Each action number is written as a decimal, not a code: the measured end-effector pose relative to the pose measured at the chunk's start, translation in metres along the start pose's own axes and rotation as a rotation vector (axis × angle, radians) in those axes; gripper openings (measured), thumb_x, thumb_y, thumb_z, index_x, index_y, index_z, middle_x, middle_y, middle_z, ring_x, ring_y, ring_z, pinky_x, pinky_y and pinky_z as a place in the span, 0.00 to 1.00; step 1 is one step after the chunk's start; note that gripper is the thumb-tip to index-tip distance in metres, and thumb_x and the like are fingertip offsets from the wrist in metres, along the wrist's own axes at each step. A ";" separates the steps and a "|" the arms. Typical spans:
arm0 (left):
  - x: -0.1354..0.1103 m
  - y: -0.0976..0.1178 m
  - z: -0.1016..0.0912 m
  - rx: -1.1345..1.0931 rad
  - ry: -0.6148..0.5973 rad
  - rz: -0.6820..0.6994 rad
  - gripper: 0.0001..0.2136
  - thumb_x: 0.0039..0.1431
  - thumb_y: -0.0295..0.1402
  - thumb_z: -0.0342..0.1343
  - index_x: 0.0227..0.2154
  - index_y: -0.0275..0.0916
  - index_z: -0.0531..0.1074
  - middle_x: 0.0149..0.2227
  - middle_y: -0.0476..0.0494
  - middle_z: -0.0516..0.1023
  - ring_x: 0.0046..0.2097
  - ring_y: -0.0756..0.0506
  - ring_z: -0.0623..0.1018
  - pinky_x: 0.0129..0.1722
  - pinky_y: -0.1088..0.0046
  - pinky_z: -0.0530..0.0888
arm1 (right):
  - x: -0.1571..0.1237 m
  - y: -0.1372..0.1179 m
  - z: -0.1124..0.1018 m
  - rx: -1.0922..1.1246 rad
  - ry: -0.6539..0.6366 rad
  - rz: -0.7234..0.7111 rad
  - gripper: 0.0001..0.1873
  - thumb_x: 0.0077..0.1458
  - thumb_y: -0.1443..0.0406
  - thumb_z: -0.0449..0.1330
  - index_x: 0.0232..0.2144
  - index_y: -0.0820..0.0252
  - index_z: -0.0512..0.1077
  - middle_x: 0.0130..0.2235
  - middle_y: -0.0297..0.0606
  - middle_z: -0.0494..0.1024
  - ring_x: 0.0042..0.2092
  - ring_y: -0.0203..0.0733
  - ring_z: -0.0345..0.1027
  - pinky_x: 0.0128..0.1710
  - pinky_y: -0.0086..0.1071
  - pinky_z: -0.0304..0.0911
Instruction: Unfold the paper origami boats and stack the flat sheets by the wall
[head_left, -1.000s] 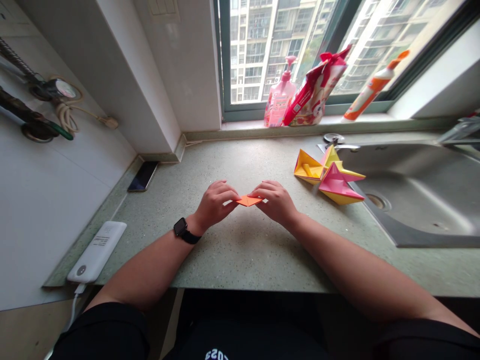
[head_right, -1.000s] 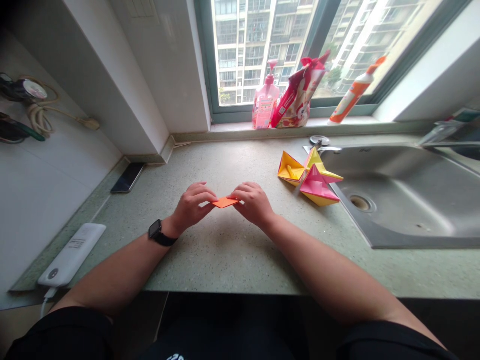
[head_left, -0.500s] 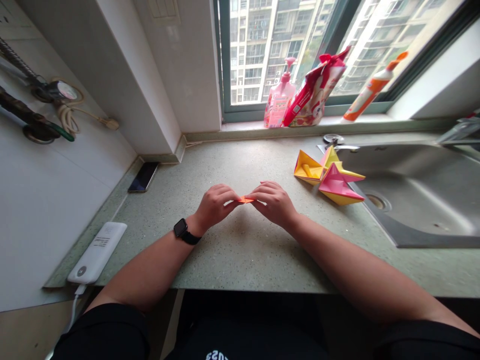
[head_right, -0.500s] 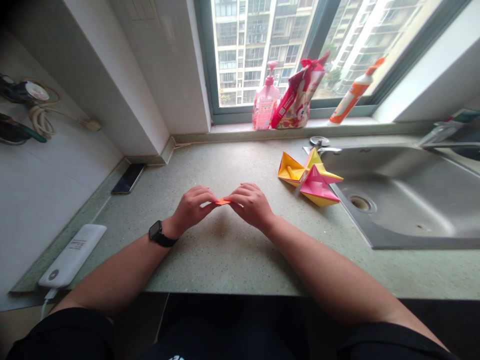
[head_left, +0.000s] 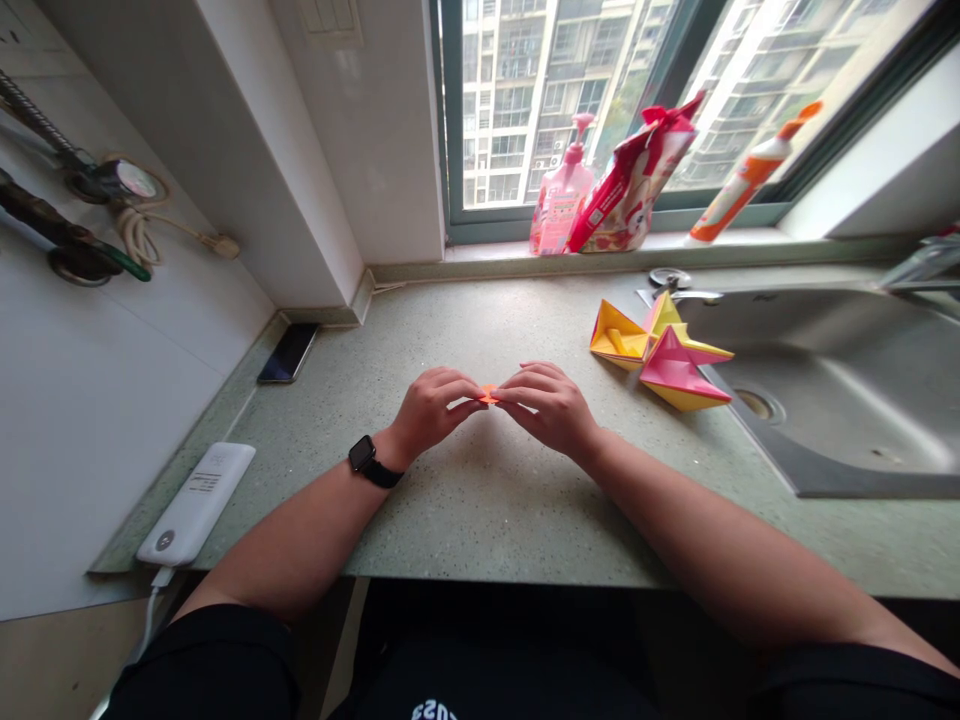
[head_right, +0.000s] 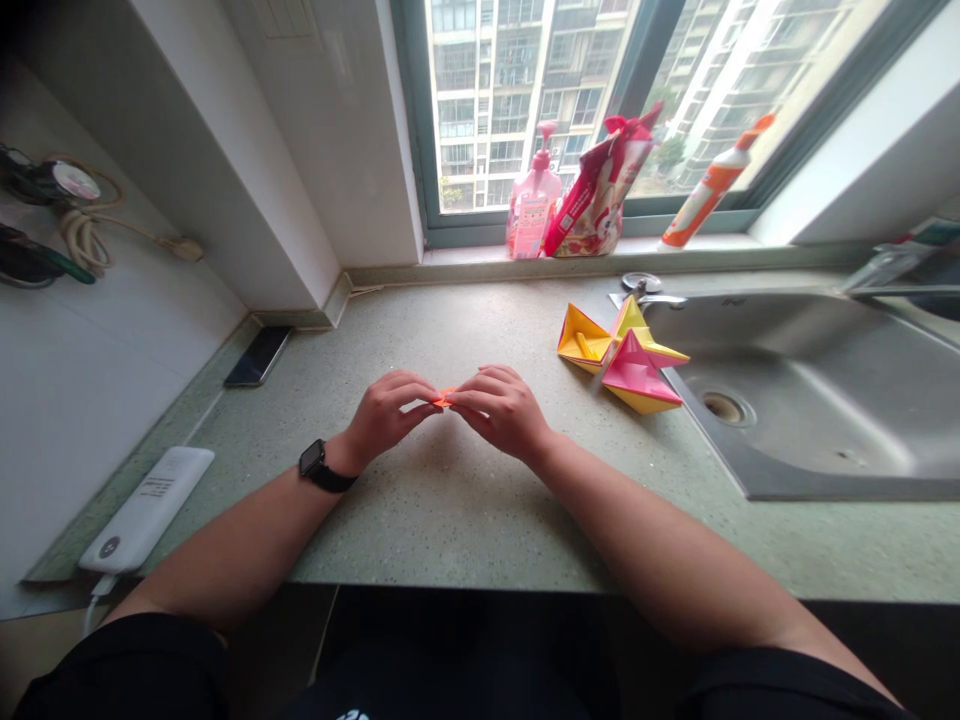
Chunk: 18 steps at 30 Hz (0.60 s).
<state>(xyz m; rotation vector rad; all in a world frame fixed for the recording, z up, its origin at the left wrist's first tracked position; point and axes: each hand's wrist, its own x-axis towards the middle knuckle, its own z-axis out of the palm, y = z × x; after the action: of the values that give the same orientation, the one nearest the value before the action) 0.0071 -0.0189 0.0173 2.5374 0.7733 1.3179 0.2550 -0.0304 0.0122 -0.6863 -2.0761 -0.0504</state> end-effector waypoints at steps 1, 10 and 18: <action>0.000 0.001 0.000 -0.015 0.004 -0.005 0.07 0.71 0.40 0.66 0.41 0.44 0.83 0.41 0.44 0.88 0.43 0.44 0.85 0.47 0.64 0.78 | 0.000 0.000 0.000 -0.001 0.002 0.003 0.05 0.70 0.63 0.67 0.43 0.47 0.85 0.39 0.34 0.89 0.39 0.42 0.82 0.55 0.46 0.74; 0.001 0.004 -0.001 -0.148 0.022 -0.023 0.07 0.71 0.38 0.67 0.37 0.43 0.83 0.41 0.42 0.87 0.42 0.45 0.85 0.48 0.64 0.80 | -0.004 0.002 0.002 0.039 -0.028 0.060 0.06 0.70 0.63 0.67 0.43 0.46 0.85 0.40 0.33 0.89 0.39 0.42 0.82 0.56 0.47 0.73; 0.002 0.005 -0.001 -0.164 0.024 0.015 0.05 0.70 0.35 0.68 0.37 0.43 0.82 0.42 0.43 0.87 0.44 0.45 0.85 0.48 0.63 0.80 | -0.002 0.000 0.001 -0.001 -0.026 0.032 0.07 0.70 0.64 0.66 0.43 0.47 0.86 0.38 0.32 0.89 0.38 0.42 0.82 0.55 0.46 0.73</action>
<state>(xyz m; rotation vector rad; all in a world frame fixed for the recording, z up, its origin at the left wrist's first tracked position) 0.0091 -0.0222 0.0213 2.4079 0.6244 1.3597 0.2553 -0.0311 0.0098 -0.7247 -2.0894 -0.0245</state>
